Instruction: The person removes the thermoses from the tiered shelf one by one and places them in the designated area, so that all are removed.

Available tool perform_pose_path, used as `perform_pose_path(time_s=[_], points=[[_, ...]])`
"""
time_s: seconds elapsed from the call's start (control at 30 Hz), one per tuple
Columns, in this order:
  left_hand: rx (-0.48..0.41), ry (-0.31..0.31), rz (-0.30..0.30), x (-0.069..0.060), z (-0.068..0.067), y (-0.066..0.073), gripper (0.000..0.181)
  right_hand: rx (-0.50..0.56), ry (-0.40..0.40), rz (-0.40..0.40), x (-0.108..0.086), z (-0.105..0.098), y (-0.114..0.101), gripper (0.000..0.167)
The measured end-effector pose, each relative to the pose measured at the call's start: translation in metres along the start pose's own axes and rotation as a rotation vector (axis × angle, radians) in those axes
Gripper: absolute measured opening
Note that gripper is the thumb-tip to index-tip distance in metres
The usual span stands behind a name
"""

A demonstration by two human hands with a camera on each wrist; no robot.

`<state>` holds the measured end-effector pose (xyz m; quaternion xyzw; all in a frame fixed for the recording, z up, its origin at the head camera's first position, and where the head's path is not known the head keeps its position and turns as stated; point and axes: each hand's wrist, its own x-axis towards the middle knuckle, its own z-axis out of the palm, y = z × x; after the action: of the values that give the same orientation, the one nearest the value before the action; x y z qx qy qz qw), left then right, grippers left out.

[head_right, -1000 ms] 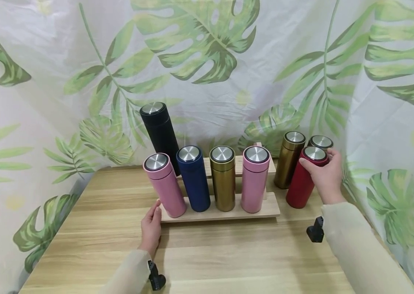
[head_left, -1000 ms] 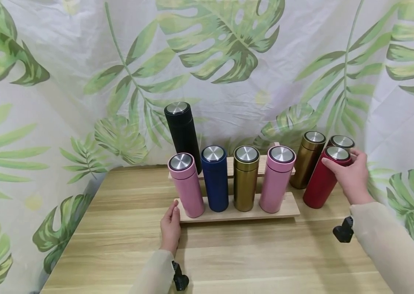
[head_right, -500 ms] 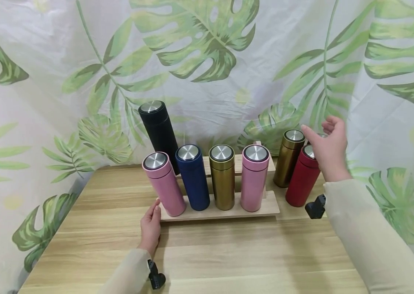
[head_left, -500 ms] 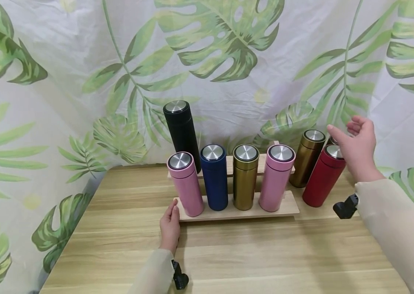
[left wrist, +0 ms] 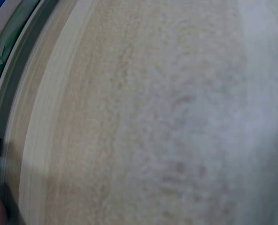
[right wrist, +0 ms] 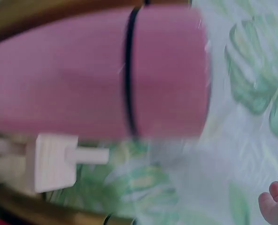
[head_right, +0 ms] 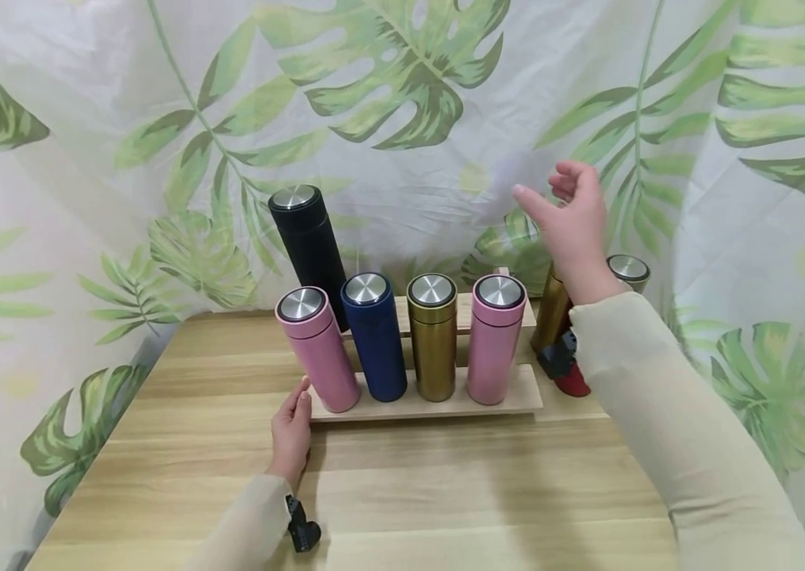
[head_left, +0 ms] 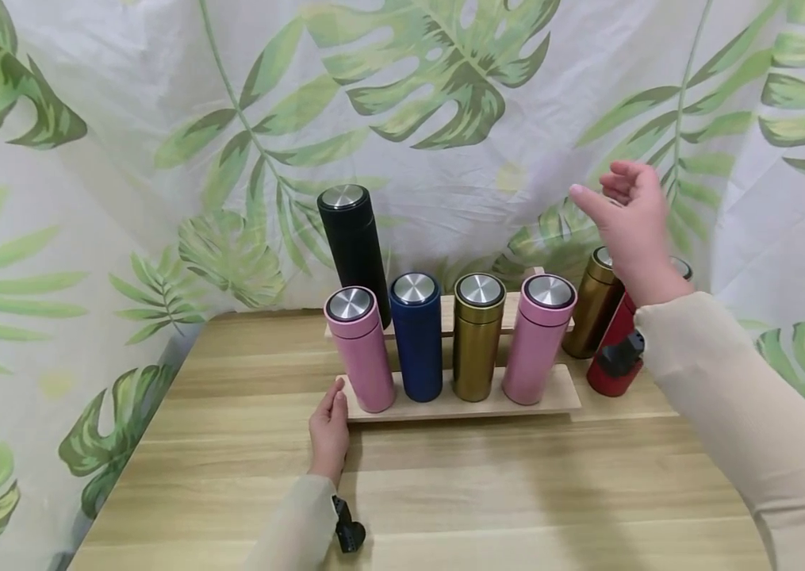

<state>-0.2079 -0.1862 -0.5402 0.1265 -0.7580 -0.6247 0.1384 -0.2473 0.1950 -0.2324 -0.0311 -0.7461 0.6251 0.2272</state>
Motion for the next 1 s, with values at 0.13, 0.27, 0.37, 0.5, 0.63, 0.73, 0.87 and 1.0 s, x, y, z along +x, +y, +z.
perform_pose_path(time_s=[0.13,0.27,0.37,0.5,0.63,0.73,0.87,1.0], points=[[0.005,-0.006,0.005,0.0,0.001,0.003,0.037,0.016,-0.045,-0.02,-0.001,0.016,-0.013,0.058],[0.007,0.0,0.01,0.0,0.001,0.003,0.037,0.023,-0.085,-0.038,-0.001,0.034,-0.025,0.057],[0.006,0.002,0.01,0.0,0.002,0.003,0.038,0.034,-0.121,-0.046,-0.001,0.049,-0.031,0.057],[-0.002,0.003,0.0,0.0,0.003,0.001,0.038,0.04,-0.183,-0.039,-0.001,0.069,-0.035,0.059],[-0.008,0.009,0.007,0.001,0.002,-0.001,0.038,0.025,-0.257,-0.019,-0.002,0.087,-0.04,0.061],[-0.006,0.007,0.013,0.002,0.002,-0.002,0.038,0.015,-0.306,-0.01,-0.003,0.1,-0.043,0.062],[-0.007,0.011,0.013,0.003,0.002,-0.002,0.039,0.016,-0.355,0.002,-0.006,0.115,-0.046,0.064],[-0.023,0.012,0.017,0.002,0.002,-0.003,0.039,0.028,-0.383,0.014,-0.011,0.131,-0.045,0.065]])
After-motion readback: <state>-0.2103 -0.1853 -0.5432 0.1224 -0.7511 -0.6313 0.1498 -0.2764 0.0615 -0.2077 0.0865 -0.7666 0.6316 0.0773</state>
